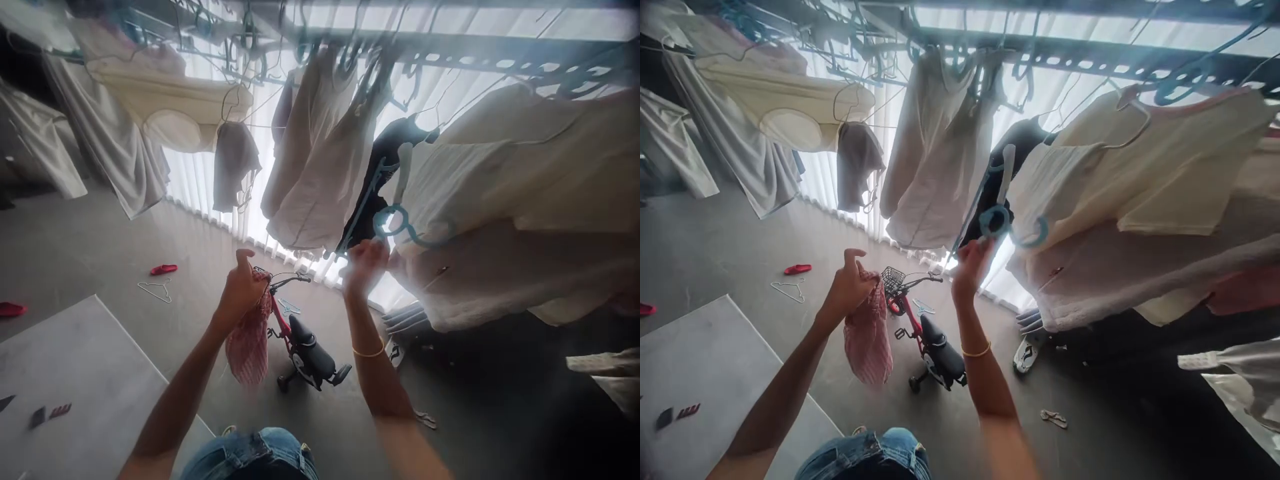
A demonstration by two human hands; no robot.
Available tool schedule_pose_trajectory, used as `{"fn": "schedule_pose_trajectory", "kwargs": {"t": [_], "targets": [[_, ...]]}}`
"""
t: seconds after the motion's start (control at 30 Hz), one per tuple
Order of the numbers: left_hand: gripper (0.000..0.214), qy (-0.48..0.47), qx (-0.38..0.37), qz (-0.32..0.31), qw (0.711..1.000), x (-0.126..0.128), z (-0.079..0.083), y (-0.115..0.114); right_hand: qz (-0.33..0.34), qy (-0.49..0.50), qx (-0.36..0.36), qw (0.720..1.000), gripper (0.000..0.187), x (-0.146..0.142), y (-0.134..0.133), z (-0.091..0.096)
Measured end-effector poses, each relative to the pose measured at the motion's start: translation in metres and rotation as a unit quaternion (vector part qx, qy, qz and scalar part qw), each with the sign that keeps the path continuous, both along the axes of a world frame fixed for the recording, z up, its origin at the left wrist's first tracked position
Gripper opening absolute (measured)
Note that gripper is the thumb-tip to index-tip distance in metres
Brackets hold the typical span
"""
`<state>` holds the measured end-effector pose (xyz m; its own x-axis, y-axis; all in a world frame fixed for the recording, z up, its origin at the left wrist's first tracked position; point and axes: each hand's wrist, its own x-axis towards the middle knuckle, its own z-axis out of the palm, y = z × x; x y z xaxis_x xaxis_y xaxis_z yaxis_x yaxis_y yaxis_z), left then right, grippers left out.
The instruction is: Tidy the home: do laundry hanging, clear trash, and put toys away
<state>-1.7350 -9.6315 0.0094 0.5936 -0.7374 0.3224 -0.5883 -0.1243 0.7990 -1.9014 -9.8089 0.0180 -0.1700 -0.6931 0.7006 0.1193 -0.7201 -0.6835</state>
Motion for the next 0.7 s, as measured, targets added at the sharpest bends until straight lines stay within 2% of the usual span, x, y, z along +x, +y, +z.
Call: {"fn": "schedule_pose_trajectory", "kwargs": {"t": [0.07, 0.13, 0.23, 0.4, 0.57, 0.63, 0.7], "targets": [[0.045, 0.004, 0.012, -0.013, 1.0, -0.001, 0.0, -0.007, 0.061, -0.052, 0.03, 0.996, 0.03, 0.001, 0.061, -0.033], [0.045, 0.002, 0.021, -0.016, 1.0, -0.003, 0.003, -0.012, 0.114, -0.064, 0.044, 0.99, 0.026, 0.008, 0.107, -0.052], [0.045, -0.001, 0.018, 0.0, 1.0, -0.003, 0.011, -0.019, 0.133, -0.049, 0.056, 0.988, 0.025, 0.026, 0.143, -0.068], [0.052, 0.019, 0.0, -0.022, 1.0, 0.006, 0.018, -0.023, 0.104, -0.023, 0.033, 0.994, 0.029, 0.053, 0.155, -0.091], [0.052, 0.019, -0.046, -0.02, 0.999, 0.017, 0.021, -0.014, 0.086, 0.01, 0.051, 0.995, 0.032, 0.073, 0.159, -0.114], [0.05, 0.023, -0.034, -0.018, 0.999, 0.017, 0.026, -0.009, 0.067, 0.009, 0.047, 0.997, 0.033, 0.08, 0.161, -0.125], [0.05, 0.025, 0.006, -0.019, 0.999, 0.016, 0.031, -0.005, 0.084, 0.038, 0.04, 0.995, 0.037, 0.086, 0.162, -0.139]]}}
